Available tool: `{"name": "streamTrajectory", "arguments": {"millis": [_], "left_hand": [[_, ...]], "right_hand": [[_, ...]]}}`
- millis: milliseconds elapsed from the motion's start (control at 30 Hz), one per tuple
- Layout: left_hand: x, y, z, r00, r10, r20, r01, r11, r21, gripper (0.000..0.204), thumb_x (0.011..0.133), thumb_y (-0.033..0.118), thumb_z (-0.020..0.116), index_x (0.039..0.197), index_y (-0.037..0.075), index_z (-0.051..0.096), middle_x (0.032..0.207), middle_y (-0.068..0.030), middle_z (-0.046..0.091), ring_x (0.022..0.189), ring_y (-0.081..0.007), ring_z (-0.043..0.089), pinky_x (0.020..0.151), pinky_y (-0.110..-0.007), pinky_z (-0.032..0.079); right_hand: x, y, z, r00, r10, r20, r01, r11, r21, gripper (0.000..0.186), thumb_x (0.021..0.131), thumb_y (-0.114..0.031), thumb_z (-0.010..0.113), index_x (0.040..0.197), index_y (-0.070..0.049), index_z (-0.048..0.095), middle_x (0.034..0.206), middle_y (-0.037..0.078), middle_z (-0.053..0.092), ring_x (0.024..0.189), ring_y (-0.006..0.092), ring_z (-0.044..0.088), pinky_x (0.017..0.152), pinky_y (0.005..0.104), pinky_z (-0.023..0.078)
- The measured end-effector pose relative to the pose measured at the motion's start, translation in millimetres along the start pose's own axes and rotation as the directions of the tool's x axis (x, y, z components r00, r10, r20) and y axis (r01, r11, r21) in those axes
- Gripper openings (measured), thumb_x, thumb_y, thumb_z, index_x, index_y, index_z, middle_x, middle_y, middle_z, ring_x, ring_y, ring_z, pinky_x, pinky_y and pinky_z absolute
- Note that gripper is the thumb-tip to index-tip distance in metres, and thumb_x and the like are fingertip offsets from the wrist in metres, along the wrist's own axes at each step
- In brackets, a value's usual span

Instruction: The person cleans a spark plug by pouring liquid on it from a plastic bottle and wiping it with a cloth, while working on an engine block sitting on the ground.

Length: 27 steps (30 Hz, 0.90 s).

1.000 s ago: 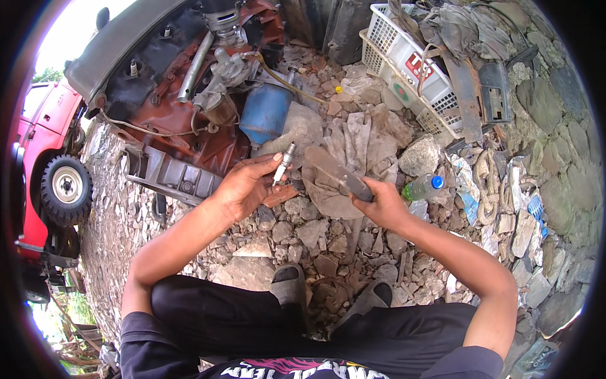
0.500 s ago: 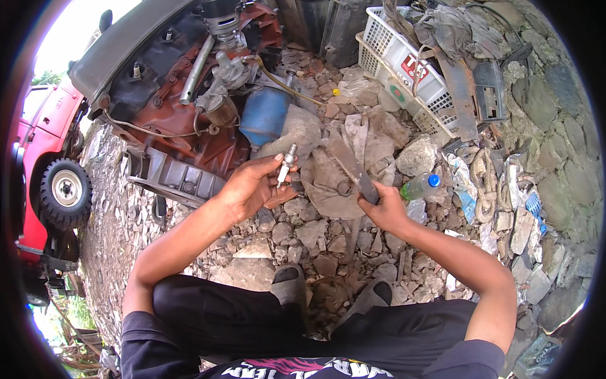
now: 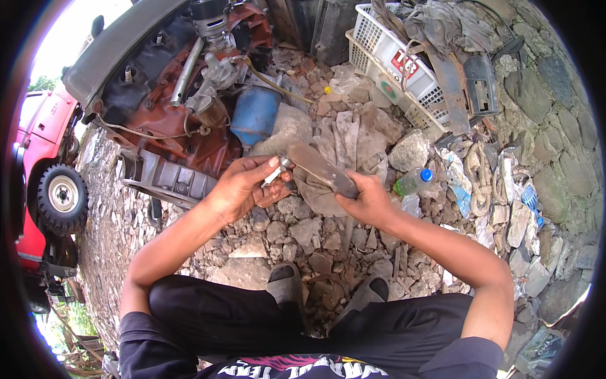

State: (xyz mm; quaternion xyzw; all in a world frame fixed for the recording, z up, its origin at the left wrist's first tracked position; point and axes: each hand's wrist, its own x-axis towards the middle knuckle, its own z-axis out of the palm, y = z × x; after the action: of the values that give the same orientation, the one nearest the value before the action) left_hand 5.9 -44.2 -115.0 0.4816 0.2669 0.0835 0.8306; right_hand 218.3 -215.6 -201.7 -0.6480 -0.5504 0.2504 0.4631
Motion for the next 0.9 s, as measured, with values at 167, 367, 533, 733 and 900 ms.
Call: {"name": "streamTrajectory", "arguments": {"millis": [167,367,533,733,900], "left_hand": [[-0.2,0.6,-5.3,1.0,-0.005,-0.016,0.005,1.0,-0.01,0.034,0.105,0.024,0.056,0.122,-0.006,0.058,0.098,-0.0067,0.064,0.073,-0.0096,0.055,0.072,-0.027,0.053],[-2.6,2.4,7.2,0.999,0.041,0.008,-0.041,0.994,0.102,0.032,0.105,0.028,0.055,0.108,-0.003,0.062,0.079,-0.0015,0.057,0.065,-0.0071,0.047,0.062,-0.023,0.043],[-6.8,12.8,13.5,0.99,0.141,-0.005,-0.139,0.979,0.146,0.033,0.105,0.028,0.054,0.106,-0.003,0.064,0.07,0.0024,0.05,0.064,-0.0056,0.046,0.058,-0.021,0.036],[-4.1,-1.8,19.8,0.981,0.148,-0.126,-0.122,0.973,0.196,0.033,0.103,0.028,0.059,0.111,-0.004,0.064,0.075,0.0012,0.056,0.066,-0.0044,0.046,0.06,-0.02,0.037],[-5.0,2.2,18.1,0.982,0.187,-0.031,-0.172,0.947,0.271,0.036,0.101,0.026,0.063,0.119,-0.005,0.064,0.093,-0.0008,0.065,0.07,-0.0043,0.048,0.062,-0.021,0.04]], "right_hand": [[-3.0,-0.2,-8.2,1.0,0.003,-0.022,-0.003,1.0,-0.014,0.021,0.084,-0.006,0.072,0.103,0.0,0.066,0.071,0.01,0.064,0.064,0.012,0.06,0.061,0.0321,0.05],[-0.2,-8.9,4.7,1.0,-0.022,-0.009,0.022,1.0,0.014,0.019,0.083,-0.006,0.071,0.1,0.001,0.065,0.072,0.01,0.064,0.064,0.0123,0.059,0.06,0.0322,0.049],[-24.1,21.4,2.5,0.985,0.165,-0.044,-0.162,0.984,0.068,0.014,0.086,-0.006,0.07,0.099,0.0,0.066,0.071,0.004,0.065,0.064,0.0093,0.057,0.059,0.0319,0.048],[2.1,-24.6,-0.8,0.998,-0.027,-0.052,0.03,0.997,0.066,0.018,0.087,-0.007,0.071,0.104,0.0,0.068,0.068,0.004,0.064,0.06,0.0096,0.054,0.057,0.0315,0.048],[-6.7,13.4,-3.8,0.997,-0.032,-0.064,0.033,0.999,0.02,0.02,0.085,-0.007,0.072,0.102,0.001,0.067,0.068,0.007,0.064,0.06,0.0116,0.057,0.057,0.032,0.049]]}}
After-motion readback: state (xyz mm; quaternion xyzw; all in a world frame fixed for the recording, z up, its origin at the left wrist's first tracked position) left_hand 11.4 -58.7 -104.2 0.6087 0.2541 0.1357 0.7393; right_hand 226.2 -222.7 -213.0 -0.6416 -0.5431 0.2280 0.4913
